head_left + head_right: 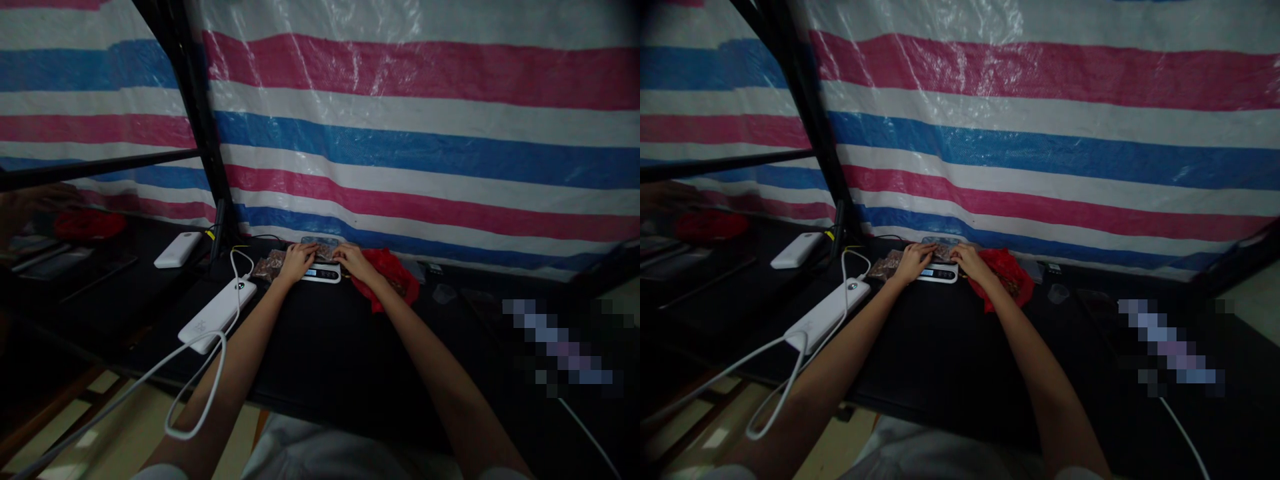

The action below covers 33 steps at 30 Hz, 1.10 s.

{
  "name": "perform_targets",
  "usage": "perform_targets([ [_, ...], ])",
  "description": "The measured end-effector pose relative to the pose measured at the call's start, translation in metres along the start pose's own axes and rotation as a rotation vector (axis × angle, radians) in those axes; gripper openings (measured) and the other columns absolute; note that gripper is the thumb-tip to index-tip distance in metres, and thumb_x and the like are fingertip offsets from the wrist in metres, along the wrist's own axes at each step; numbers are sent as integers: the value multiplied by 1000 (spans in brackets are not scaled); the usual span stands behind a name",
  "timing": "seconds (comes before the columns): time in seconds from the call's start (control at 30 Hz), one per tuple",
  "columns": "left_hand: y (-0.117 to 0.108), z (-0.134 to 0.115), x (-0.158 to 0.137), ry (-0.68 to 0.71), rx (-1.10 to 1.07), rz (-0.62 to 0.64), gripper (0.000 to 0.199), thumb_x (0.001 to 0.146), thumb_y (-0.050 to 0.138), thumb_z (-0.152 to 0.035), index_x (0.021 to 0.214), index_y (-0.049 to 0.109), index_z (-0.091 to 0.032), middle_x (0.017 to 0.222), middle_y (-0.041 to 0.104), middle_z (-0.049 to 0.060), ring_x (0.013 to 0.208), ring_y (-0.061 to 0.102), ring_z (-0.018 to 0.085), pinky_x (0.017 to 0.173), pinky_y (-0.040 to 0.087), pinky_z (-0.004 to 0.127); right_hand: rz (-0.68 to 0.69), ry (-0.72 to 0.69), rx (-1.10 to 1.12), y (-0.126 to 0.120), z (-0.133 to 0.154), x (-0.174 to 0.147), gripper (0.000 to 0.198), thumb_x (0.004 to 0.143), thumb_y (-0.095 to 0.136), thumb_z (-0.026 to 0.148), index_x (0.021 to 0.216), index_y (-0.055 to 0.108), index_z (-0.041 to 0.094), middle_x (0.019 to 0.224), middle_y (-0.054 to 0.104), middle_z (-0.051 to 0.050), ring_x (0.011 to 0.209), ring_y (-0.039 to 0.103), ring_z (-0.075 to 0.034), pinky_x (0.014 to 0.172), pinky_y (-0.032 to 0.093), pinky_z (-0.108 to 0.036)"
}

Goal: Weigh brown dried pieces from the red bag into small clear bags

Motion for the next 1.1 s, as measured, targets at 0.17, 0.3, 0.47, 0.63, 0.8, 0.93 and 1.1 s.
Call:
perform_targets([
  [0.17, -1, -1, -1, 10, 6, -11, 31, 87, 38, -26, 112, 57, -25, 119, 57, 2, 106, 50, 19, 94, 32, 38, 33, 91, 16, -8, -20, -4, 8, 74, 56, 13, 77, 63, 15, 75, 62, -3, 71, 56, -14, 68, 42, -26],
  [0.3, -6, 0, -2, 9, -1, -51, 31, 87, 38, -26, 110, 58, -22, 119, 54, 5, 110, 47, 19, 95, 34, 36, 121, 151, 32, -8, -34, -8, 9, 72, 61, 16, 79, 65, 15, 74, 65, -2, 65, 57, -13, 63, 42, -24],
  [0.47, -12, 2, -1, 25, -3, -122, 28, 87, 38, -26, 102, 61, -19, 117, 52, 7, 109, 48, 19, 93, 38, 34, 29, 98, -41, -20, -24, -6, 13, 78, 58, 26, 84, 66, 18, 83, 66, -3, 74, 58, -15, 71, 42, -26],
  [0.63, -10, 2, -1, 49, -4, -130, 27, 87, 39, -25, 101, 61, -18, 111, 55, 7, 105, 49, 20, 92, 38, 35, 4, 25, -152, -12, -5, -2, 15, 81, 55, 26, 89, 66, 21, 90, 65, -4, 84, 57, -16, 77, 41, -27],
  [0.8, -10, 0, -1, 52, -3, -114, 27, 87, 39, -25, 102, 61, -19, 102, 60, 5, 98, 51, 18, 88, 39, 34, 27, -20, -177, -5, -1, -3, 11, 78, 59, 24, 85, 67, 20, 89, 65, -4, 87, 56, -17, 80, 41, -29],
  [0.93, -10, 0, 0, 50, -6, -113, 26, 87, 39, -24, 100, 61, -18, 99, 61, 4, 96, 52, 18, 87, 39, 33, 39, 7, -72, -9, -10, -4, 9, 77, 58, 17, 79, 67, 17, 81, 66, -4, 80, 58, -15, 74, 42, -25],
  [1.1, -22, 2, -2, 24, -18, -210, 26, 88, 38, -24, 96, 61, -17, 101, 59, 6, 98, 51, 18, 86, 38, 32, 60, 94, -101, -12, -26, -6, 11, 76, 57, 17, 82, 67, 18, 81, 66, -3, 74, 59, -15, 69, 42, -24],
])
Point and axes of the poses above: each hand's wrist, its own x-axis towards the middle knuckle, its own y-axis out of the palm, z = x × y, the point moved 10 cm from there along x, towards the middle knuckle
